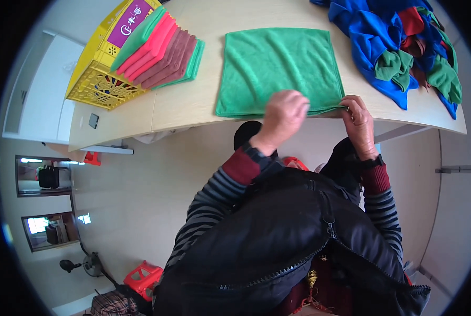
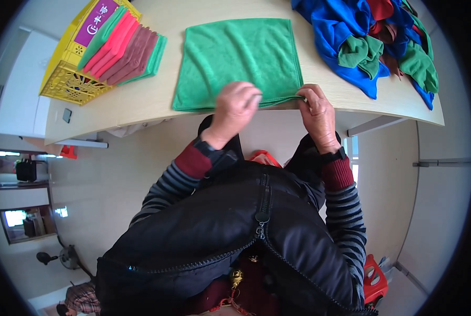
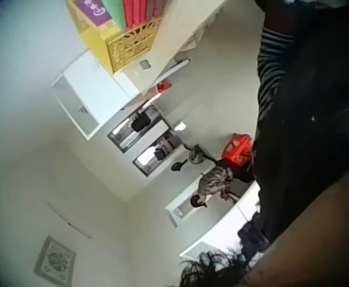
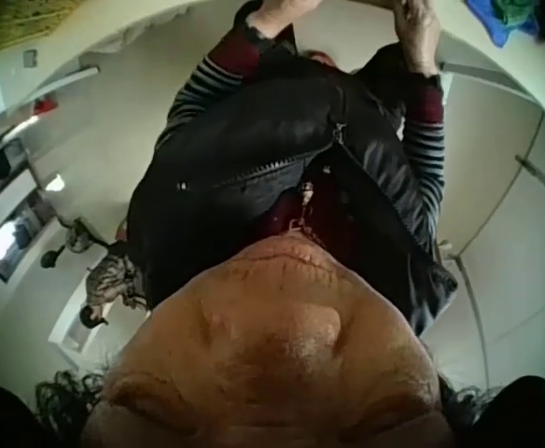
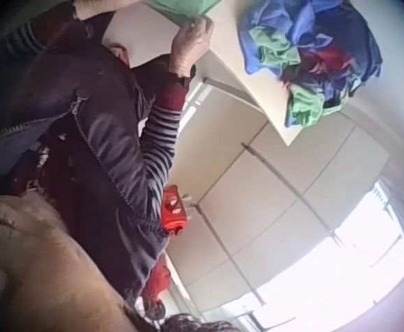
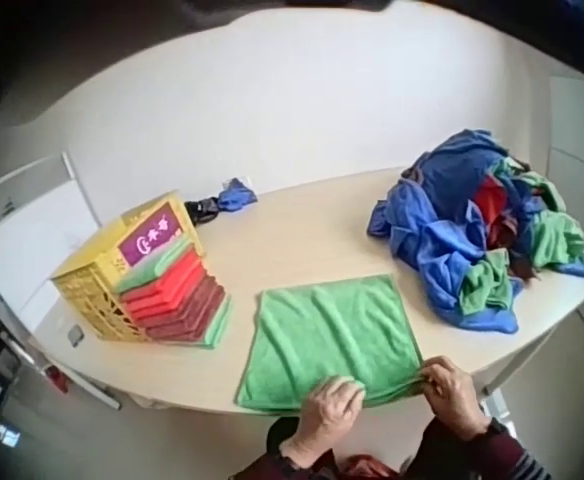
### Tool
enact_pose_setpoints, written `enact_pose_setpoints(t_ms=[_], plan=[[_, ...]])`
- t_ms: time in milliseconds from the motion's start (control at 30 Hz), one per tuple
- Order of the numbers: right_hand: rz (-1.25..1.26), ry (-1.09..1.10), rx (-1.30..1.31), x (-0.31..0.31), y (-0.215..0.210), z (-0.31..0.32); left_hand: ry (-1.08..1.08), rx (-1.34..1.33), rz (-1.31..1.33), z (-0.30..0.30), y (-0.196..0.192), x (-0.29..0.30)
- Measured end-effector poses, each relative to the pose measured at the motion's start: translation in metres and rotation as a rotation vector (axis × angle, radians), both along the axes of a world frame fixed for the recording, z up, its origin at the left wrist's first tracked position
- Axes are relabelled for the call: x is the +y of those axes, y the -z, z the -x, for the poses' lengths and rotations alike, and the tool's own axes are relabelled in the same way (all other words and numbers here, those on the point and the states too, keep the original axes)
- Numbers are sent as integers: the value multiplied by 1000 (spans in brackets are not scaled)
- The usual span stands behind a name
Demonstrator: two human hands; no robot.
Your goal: The person picks up a green cloth from a pile, spreads it flat on the table, and folds it into a smaller square. They then place the folded cloth onto a stack of other cloths next to a yellow crate.
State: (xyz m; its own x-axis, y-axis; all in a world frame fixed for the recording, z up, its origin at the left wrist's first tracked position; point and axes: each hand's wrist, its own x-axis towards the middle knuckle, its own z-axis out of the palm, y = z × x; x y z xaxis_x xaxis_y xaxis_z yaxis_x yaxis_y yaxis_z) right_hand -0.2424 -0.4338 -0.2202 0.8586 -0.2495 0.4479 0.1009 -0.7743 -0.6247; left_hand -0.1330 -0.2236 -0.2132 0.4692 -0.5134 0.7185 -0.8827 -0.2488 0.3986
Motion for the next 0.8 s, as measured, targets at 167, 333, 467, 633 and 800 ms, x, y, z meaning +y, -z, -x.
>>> enact_pose_setpoints(t_ms=[167, 333, 467, 633, 800], plan=[[-80, -3, -26, -7, 6, -3, -448, 47, -33, -31, 24, 121], [-224, 2, -69, -14, 14, -9, -461, 43, -237, -21, 16, 152], [-360, -7, -69, -13, 13, -11, -452, 90, -263, -23, 22, 157], [-562, -17, 9, -23, 4, -18, -408, 84, -231, -32, 27, 159], [-544, -45, 4, -32, -9, -26, -361, 129, -120, -43, 31, 157]])
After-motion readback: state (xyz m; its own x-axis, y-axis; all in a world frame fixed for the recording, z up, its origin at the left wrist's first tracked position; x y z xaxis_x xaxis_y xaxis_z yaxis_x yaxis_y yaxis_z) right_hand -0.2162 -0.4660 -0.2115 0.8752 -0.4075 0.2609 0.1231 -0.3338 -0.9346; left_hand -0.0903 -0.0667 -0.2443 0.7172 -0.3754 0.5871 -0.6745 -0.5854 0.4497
